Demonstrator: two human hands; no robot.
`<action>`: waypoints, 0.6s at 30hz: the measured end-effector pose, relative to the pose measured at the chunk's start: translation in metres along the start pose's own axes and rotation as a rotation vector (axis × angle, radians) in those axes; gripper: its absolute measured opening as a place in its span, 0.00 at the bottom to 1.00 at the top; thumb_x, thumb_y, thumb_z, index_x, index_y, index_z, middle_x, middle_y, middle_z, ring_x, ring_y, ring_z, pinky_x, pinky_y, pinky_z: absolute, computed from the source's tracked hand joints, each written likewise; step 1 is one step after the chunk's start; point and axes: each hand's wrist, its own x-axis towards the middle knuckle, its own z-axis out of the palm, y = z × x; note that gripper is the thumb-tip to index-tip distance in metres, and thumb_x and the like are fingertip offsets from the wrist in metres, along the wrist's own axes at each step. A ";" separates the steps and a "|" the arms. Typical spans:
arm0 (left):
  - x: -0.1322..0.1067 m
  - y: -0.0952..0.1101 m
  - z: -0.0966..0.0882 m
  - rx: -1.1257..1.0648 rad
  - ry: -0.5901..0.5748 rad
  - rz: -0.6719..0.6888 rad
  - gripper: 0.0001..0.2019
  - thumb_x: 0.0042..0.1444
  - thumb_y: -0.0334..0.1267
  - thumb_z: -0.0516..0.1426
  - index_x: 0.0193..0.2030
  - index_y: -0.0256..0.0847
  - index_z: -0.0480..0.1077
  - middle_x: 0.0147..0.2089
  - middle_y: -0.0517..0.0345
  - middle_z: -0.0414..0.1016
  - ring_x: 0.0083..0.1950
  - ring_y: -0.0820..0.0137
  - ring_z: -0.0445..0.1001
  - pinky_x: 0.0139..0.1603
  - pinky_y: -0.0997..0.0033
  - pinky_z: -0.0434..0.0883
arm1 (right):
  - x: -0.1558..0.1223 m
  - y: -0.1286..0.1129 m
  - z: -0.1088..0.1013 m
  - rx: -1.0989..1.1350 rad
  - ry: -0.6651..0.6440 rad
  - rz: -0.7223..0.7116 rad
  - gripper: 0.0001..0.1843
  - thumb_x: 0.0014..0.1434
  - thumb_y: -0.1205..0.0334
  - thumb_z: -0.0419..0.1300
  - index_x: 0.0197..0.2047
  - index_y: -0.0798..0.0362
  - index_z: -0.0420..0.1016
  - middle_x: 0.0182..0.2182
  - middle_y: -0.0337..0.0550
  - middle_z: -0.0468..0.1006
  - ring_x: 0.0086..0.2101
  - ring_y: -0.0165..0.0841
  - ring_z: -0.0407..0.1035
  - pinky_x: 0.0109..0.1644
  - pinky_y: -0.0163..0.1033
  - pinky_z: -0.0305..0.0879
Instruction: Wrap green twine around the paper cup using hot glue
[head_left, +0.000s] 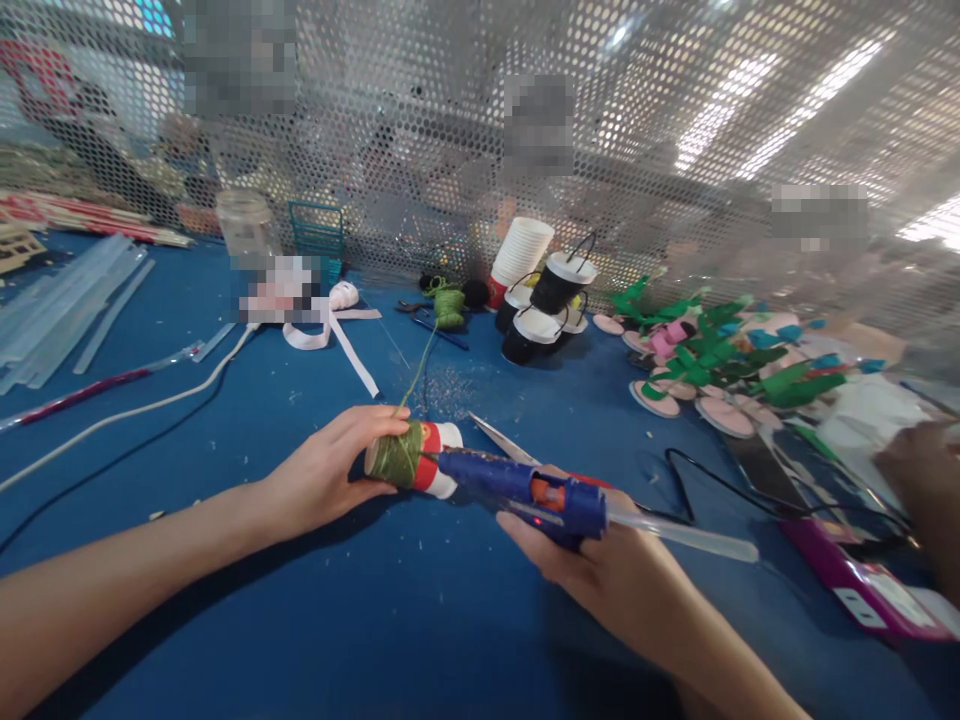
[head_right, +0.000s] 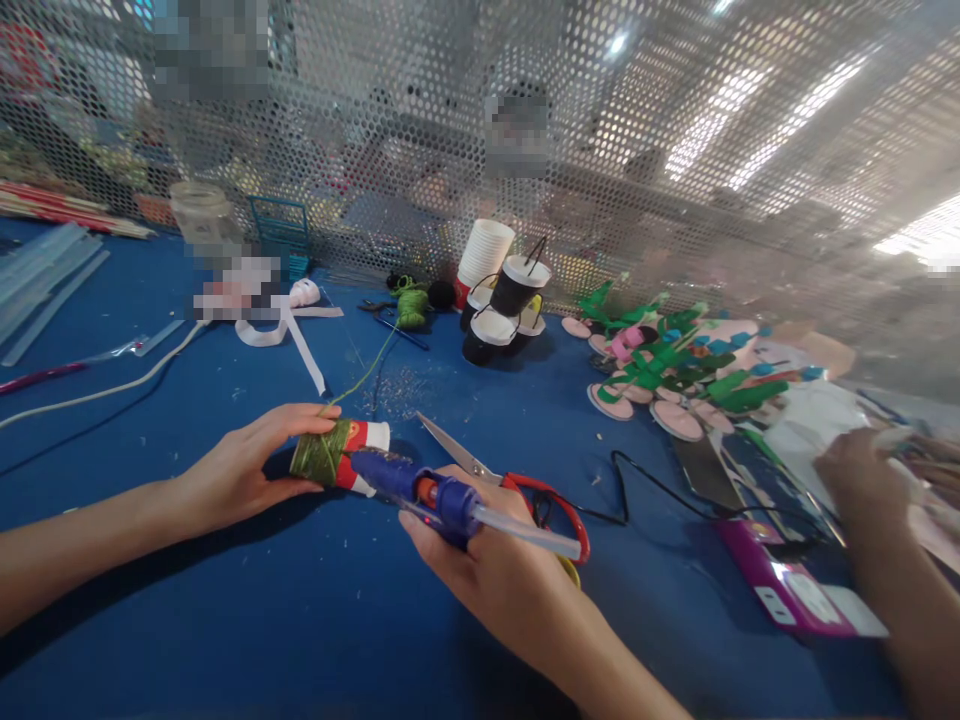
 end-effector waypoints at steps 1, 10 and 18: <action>0.000 0.000 0.000 0.002 -0.001 -0.002 0.21 0.52 0.32 0.58 0.52 0.39 0.57 0.53 0.45 0.67 0.56 0.63 0.66 0.54 0.59 0.68 | -0.001 0.001 0.001 0.008 -0.010 -0.006 0.08 0.55 0.58 0.55 0.31 0.51 0.72 0.17 0.36 0.71 0.20 0.31 0.68 0.24 0.33 0.64; -0.001 -0.002 0.000 -0.023 -0.014 -0.086 0.23 0.50 0.36 0.60 0.52 0.39 0.58 0.54 0.46 0.67 0.57 0.62 0.65 0.56 0.59 0.67 | -0.003 0.003 0.003 0.008 -0.026 -0.084 0.02 0.56 0.62 0.54 0.32 0.50 0.67 0.24 0.37 0.74 0.25 0.30 0.70 0.29 0.32 0.65; 0.000 -0.001 -0.001 -0.115 -0.024 -0.188 0.25 0.49 0.40 0.61 0.53 0.39 0.58 0.53 0.46 0.67 0.54 0.62 0.68 0.53 0.61 0.69 | -0.009 0.001 0.004 0.003 -0.021 -0.050 0.05 0.56 0.61 0.54 0.28 0.49 0.66 0.20 0.35 0.72 0.20 0.28 0.67 0.24 0.31 0.63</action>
